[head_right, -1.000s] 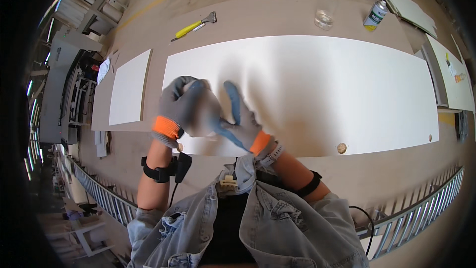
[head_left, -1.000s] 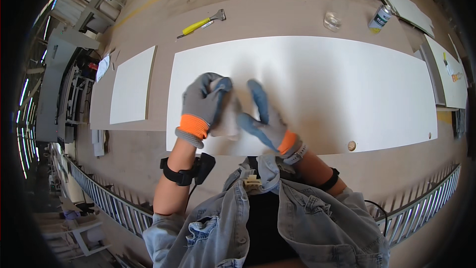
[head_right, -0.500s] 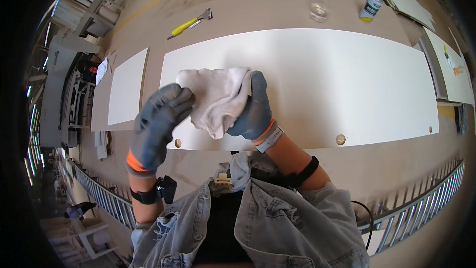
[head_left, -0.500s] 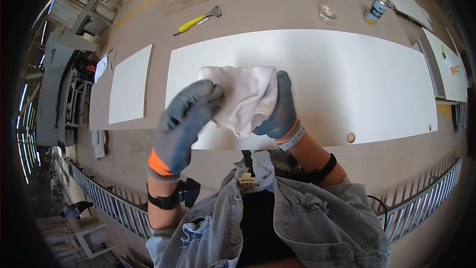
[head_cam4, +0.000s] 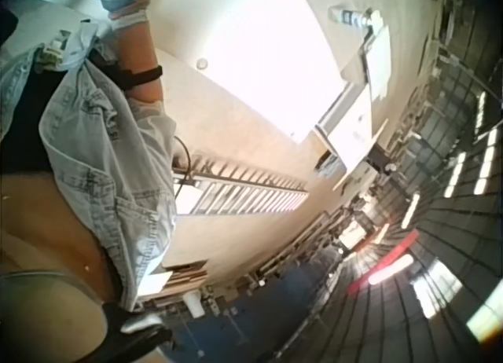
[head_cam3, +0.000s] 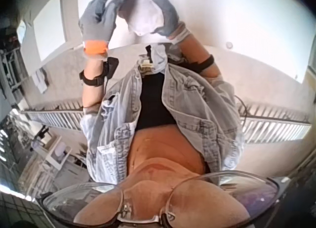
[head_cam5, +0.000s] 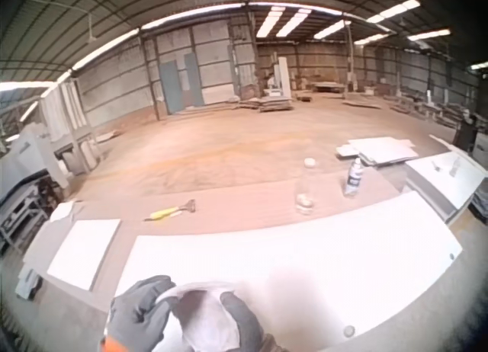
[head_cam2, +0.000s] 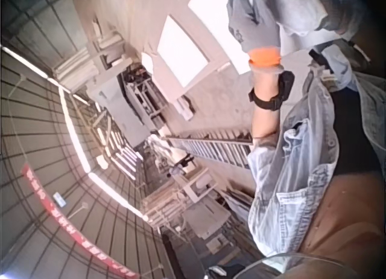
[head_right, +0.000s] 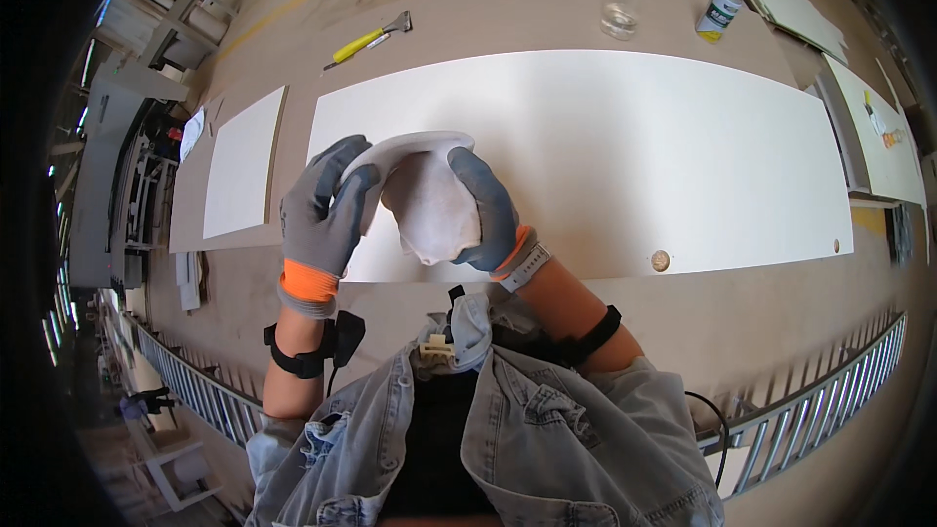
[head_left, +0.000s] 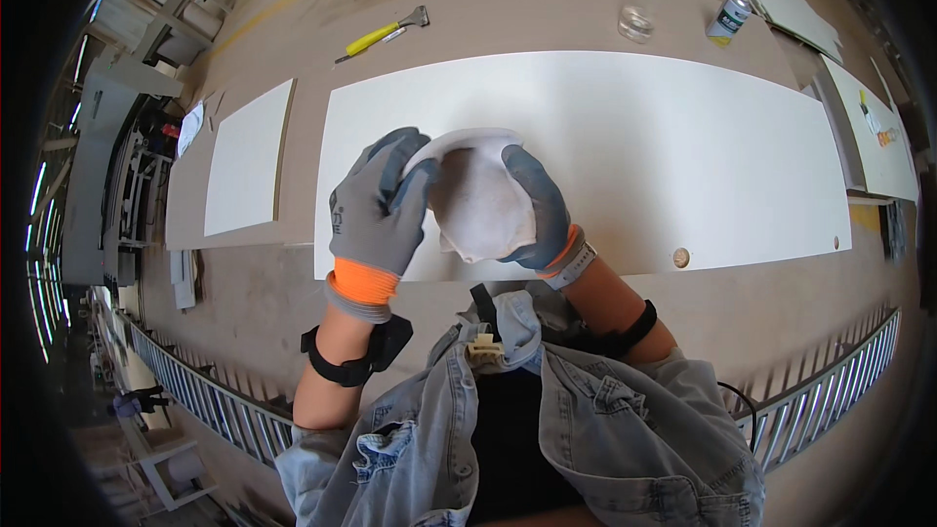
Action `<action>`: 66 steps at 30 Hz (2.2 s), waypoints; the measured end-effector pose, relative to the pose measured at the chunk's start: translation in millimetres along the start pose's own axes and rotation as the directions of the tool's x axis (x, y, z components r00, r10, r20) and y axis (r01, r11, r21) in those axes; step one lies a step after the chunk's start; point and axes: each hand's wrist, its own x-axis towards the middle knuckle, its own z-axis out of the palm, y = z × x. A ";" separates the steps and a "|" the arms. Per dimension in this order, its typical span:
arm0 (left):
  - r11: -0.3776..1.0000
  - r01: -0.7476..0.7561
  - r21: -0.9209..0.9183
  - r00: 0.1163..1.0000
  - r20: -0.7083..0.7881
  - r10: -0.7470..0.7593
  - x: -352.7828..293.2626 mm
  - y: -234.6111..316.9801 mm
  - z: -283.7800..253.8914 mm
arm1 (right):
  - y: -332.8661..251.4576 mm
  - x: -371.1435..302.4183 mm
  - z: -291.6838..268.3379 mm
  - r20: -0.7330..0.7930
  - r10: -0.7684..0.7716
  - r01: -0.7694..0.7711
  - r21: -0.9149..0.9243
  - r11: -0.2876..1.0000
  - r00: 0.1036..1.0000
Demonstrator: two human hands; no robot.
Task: The recorder cleans and prepares white wood panels using a cloth, liquid, and a scraper tool.
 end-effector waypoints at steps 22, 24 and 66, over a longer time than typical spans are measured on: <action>0.970 0.224 -0.098 0.973 0.085 -0.216 3.9 -9.5 -18.4 | -63.6 -6.7 1.6 0.342 0.318 -0.410 0.895 0.178 0.884; 0.976 0.211 -0.062 0.940 0.287 -0.185 12.5 -15.4 -29.8 | -65.1 -2.8 13.2 0.345 0.324 -0.420 0.886 0.198 0.881; 0.977 -0.175 0.124 0.889 0.447 0.102 -25.6 -85.8 161.9 | -76.5 -187.1 6.2 -0.662 0.314 0.483 0.727 0.487 0.681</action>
